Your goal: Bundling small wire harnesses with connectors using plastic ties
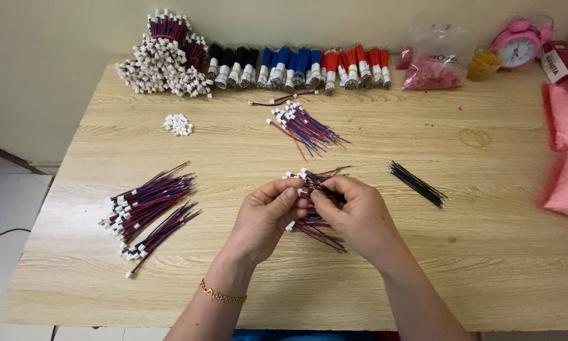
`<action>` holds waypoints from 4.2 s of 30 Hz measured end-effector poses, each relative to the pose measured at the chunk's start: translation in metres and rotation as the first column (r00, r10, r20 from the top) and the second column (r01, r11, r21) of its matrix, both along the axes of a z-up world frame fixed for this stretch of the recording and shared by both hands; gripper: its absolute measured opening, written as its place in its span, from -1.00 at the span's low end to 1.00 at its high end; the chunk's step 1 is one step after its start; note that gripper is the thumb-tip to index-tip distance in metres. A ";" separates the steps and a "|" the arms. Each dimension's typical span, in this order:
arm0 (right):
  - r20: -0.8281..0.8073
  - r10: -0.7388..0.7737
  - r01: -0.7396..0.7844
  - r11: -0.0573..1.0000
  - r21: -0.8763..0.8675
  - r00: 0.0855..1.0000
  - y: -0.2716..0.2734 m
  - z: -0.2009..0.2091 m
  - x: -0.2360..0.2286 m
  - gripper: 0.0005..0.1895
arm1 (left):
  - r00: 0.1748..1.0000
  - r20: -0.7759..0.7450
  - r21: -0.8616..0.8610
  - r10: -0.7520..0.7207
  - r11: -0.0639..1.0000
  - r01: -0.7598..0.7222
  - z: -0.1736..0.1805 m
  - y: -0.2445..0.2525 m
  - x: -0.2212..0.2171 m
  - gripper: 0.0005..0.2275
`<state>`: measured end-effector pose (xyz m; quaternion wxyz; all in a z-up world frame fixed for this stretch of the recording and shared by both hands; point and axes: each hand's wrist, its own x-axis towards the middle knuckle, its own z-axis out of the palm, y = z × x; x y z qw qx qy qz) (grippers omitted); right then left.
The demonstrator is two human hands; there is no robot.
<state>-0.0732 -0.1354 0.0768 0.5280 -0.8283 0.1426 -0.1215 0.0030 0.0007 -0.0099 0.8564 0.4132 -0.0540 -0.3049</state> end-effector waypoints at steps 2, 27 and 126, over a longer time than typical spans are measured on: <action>-0.010 -0.007 0.007 1.000 -0.005 1.000 0.001 -0.001 -0.001 -0.89 | 1.000 -0.005 -0.004 0.001 1.000 -0.001 0.001 0.001 0.000 -0.80; -0.019 0.037 -0.038 0.998 -0.048 0.999 -0.006 -0.010 -0.006 -0.88 | 1.000 0.003 0.022 0.013 1.000 -0.013 -0.001 0.001 -0.005 -0.82; -0.228 0.014 -0.053 0.985 -0.164 0.974 -0.054 -0.045 0.016 -0.62 | 0.348 0.765 0.570 -0.541 0.318 -0.758 -0.007 -0.024 0.126 -0.54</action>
